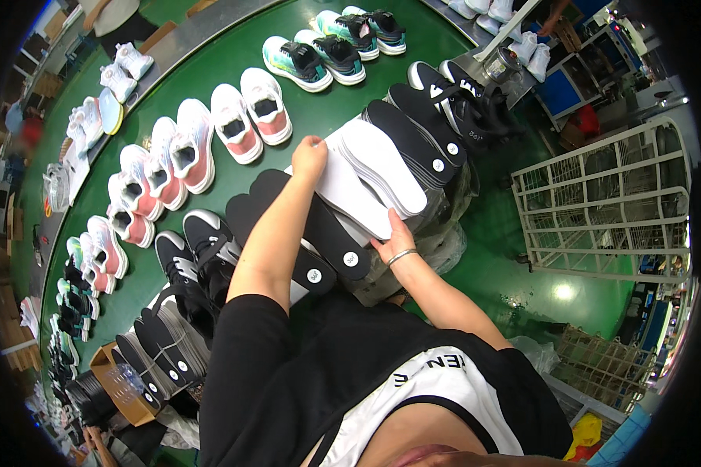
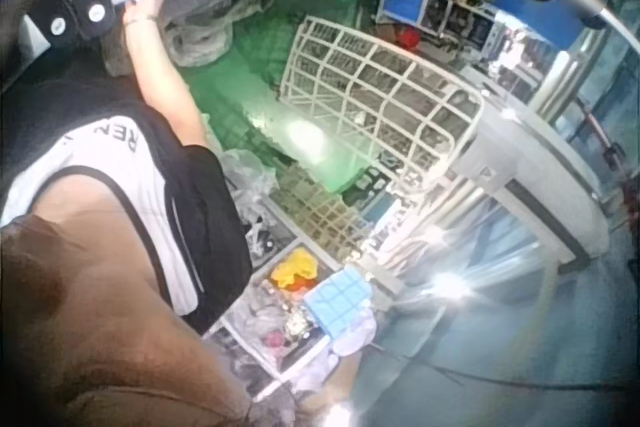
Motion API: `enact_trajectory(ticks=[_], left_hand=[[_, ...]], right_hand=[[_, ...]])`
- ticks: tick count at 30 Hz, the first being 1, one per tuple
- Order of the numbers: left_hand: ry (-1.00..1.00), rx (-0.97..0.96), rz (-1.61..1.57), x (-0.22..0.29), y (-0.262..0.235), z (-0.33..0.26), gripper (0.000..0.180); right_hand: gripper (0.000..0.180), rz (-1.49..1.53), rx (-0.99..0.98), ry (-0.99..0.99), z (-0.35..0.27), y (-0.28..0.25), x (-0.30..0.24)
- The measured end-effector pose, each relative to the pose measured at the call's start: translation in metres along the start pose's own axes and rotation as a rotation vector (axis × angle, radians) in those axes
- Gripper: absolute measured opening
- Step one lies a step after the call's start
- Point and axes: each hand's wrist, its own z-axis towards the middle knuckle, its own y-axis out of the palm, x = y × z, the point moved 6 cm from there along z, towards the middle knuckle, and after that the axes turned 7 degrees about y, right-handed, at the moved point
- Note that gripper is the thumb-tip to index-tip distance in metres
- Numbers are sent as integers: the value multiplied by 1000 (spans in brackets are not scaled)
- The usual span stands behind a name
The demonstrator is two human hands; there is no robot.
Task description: The person picks up and arranges shoes and shoe insoles on a metal table and places them into plastic bags or onto racks in a factory setting.
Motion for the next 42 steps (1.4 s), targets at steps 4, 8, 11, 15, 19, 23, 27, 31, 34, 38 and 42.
enact_trajectory(ticks=[4,8,11,15,19,23,27,31,34,38,42], left_hand=[[-2,-48,-83,-2,9,-1,37],[-13,-240,-85,-27,19,23,41],[131,-211,53,8,21,39,42],[183,-359,-45,27,49,60,58],[275,-546,-47,17,69,74,56],[181,-531,21,32,76,66,29],[383,-493,282,53,77,50,40],[393,-532,357,56,69,54,45],[497,-406,337,67,47,57,45],[554,-370,279,87,9,45,45],[539,-485,161,97,-21,24,45]], right_hand=[[52,-87,72,-6,2,-11,2],[70,-203,94,-4,6,-18,-6],[73,-164,84,-267,-3,-21,-43],[84,-194,136,-190,36,-43,-61],[66,-123,104,-195,31,-12,-59],[62,-83,77,-305,25,-20,-68],[64,-70,115,-288,54,-28,-59],[75,-195,137,-143,29,-28,-65],[74,-264,170,-176,18,-60,-68],[57,-280,188,-89,-10,-137,-52],[46,-314,238,57,-31,-220,-18]])
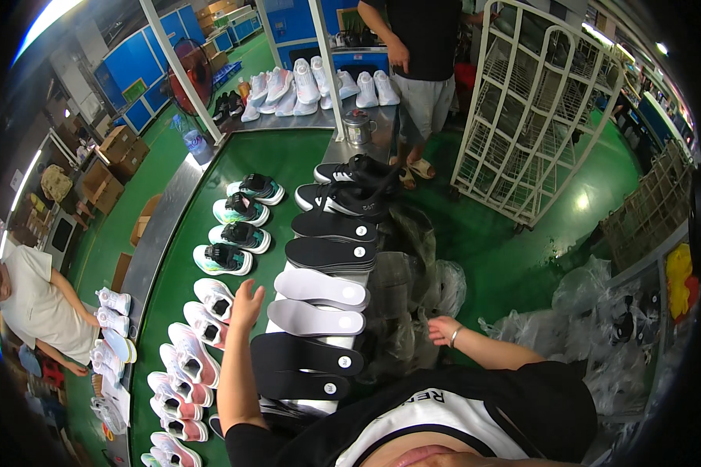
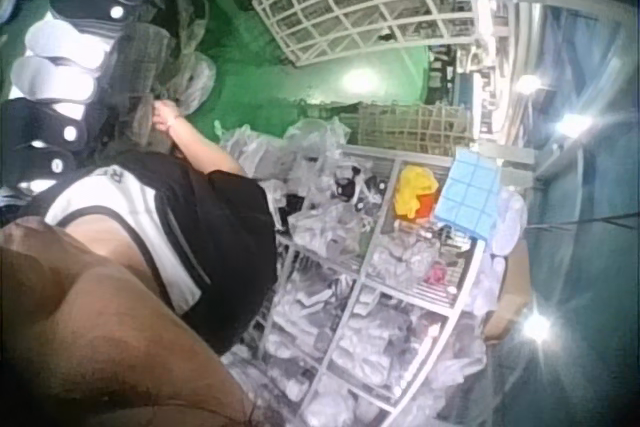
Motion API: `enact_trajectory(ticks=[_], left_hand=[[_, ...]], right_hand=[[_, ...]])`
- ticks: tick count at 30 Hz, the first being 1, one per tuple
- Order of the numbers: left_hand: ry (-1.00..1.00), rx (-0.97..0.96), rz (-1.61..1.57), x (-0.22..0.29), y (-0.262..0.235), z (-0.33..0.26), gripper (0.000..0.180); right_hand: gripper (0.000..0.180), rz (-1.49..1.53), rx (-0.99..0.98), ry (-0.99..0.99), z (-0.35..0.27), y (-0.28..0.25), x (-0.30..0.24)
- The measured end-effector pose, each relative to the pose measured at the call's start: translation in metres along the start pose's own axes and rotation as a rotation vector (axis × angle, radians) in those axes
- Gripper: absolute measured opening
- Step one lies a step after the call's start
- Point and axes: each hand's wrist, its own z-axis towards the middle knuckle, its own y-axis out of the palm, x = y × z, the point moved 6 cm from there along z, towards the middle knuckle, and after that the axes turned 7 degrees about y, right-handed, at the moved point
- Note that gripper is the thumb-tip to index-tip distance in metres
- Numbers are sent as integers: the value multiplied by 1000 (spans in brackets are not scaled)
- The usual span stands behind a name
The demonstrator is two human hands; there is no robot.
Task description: The person picks up and arranges shoes and shoe insoles on a metal table and places them into plastic bags or onto racks in a factory setting.
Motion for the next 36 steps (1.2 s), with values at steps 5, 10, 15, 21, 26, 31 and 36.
enact_trajectory(ticks=[5,10,15,21,26,31,36], left_hand=[[-115,-159,-66,93,-20,-81,44],[-6,-52,-149,151,13,-183,44],[-90,-366,-200,222,84,-279,47],[-386,-152,-205,222,112,-391,50],[-458,2,-253,208,114,-436,48],[-476,68,-275,184,87,-452,49],[-417,121,-333,134,43,-475,46]], right_hand=[[38,-234,-29,26,1,-42,19],[32,-308,-157,-172,-23,-55,10],[31,-324,-258,-81,-43,-93,47],[26,-600,-338,61,-32,-121,78],[31,-708,-369,-33,-41,-76,56],[30,-770,-428,-96,-73,-5,56],[26,-825,-494,-133,-101,78,76]])
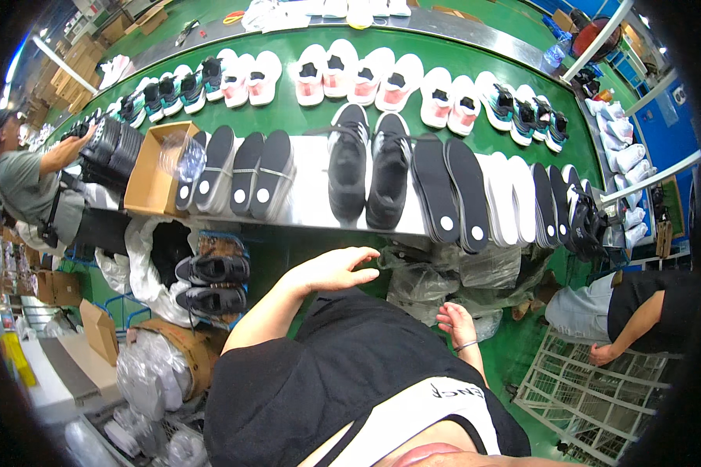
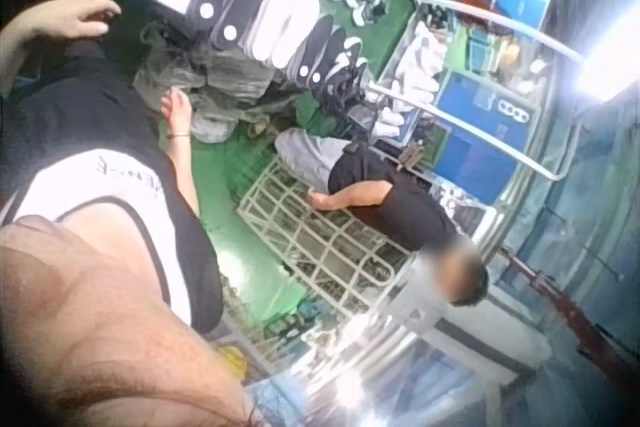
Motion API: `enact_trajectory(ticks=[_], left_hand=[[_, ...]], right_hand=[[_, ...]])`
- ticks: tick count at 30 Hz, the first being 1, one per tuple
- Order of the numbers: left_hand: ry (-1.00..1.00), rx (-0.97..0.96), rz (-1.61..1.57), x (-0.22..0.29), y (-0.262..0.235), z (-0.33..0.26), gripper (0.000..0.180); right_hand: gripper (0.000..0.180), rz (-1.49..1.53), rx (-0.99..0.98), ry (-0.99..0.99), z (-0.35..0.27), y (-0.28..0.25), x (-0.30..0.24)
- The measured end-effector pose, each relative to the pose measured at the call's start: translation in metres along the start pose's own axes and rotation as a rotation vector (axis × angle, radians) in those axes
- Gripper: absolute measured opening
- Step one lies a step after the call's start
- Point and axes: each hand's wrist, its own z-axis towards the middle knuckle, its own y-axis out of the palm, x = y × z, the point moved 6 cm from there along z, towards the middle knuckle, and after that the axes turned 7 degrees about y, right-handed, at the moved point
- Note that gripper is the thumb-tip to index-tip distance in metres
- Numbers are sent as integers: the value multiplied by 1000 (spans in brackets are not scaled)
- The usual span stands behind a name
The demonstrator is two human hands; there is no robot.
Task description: The person picks up and arranges shoes and shoe insoles on a metal table and places them into plastic bags or onto racks in a factory setting.
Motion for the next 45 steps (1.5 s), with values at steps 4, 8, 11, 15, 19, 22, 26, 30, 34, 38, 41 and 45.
enact_trajectory(ticks=[4,8,11,15,19,22,26,30,34,38,41,45], left_hand=[[3,245,-115,-34,-86,3,34],[-33,623,234,-81,-203,35,27],[-55,748,655,-114,-274,90,44],[-197,697,1016,-149,-338,178,52],[-416,317,818,-178,-345,231,61],[-376,362,657,-202,-356,249,58],[-333,318,836,-187,-361,250,60],[-350,336,902,-196,-381,217,50],[-465,177,1042,-178,-388,218,47],[-8,257,1043,-106,-336,259,57],[47,65,1214,-88,-281,290,67],[-86,90,815,-122,-265,333,61]], right_hand=[[22,-67,74,-187,10,61,-56],[26,-534,292,-832,-11,138,-154],[36,-970,344,-1085,-21,203,-206],[58,-1335,316,-951,-4,266,-224],[66,-1525,282,-660,19,270,-224],[65,-1590,284,-604,26,267,-220],[60,-1549,317,-598,30,260,-218],[59,-1524,349,-645,30,260,-219],[56,-1521,346,-651,31,260,-220],[53,-1503,366,-657,31,258,-221],[52,-1487,376,-652,31,255,-220],[51,-1464,364,-637,34,251,-217]])
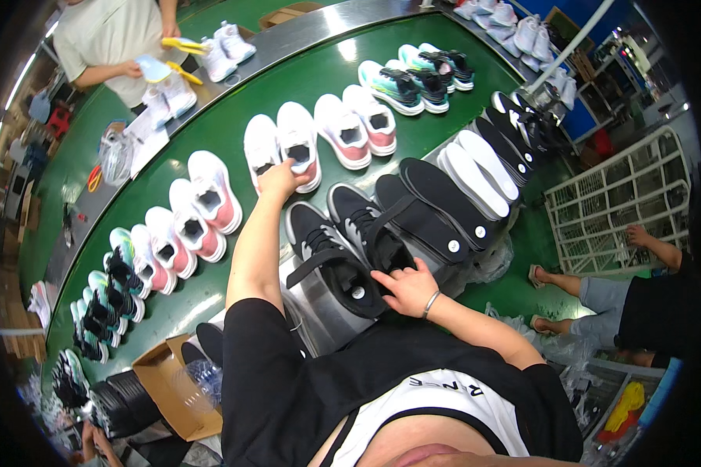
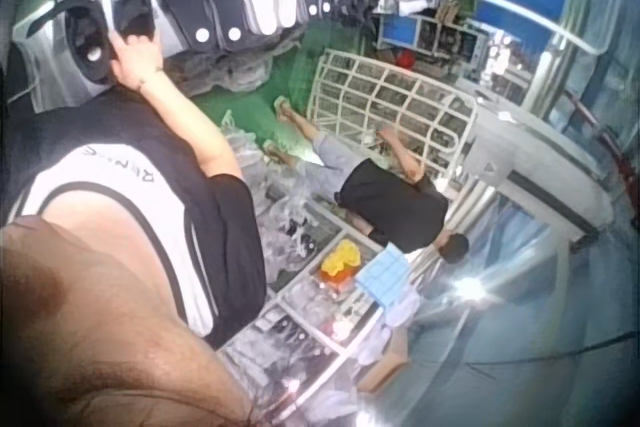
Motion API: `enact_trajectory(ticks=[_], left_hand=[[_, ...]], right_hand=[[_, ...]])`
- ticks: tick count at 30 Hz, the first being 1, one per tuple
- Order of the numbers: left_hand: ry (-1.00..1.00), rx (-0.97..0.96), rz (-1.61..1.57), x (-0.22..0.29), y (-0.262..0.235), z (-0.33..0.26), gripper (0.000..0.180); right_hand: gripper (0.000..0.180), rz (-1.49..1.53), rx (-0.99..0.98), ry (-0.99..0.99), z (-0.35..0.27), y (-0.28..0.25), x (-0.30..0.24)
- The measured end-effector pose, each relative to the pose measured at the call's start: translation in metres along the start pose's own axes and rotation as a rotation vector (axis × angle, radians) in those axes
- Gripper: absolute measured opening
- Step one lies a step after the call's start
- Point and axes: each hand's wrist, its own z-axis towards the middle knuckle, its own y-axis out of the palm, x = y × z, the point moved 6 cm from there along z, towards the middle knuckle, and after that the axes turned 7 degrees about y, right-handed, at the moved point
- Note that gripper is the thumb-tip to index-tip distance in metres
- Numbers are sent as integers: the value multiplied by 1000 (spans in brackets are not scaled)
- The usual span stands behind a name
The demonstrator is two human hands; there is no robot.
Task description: The person picks up and arranges shoes and shoe insoles on a metal table and places them into plastic bags or onto racks in a factory setting.
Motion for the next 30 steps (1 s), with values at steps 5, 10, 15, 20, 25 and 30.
enact_trajectory(ticks=[5,10,15,20,25,30], left_hand=[[-47,176,-30,28,2,17,43],[-36,70,-70,12,4,28,50],[-182,635,-168,-47,-57,-48,36],[-1213,958,-226,-179,-35,-190,48],[-921,811,-1494,-214,42,-167,41],[-861,706,-1601,-199,61,-128,41]], right_hand=[[49,33,-21,25,-1,-1,10],[46,103,-3,-4,2,0,4],[45,81,70,-5,0,-7,1],[44,58,97,-60,5,-2,-5],[46,20,119,-49,6,0,0],[48,-14,47,-80,6,3,-2]])
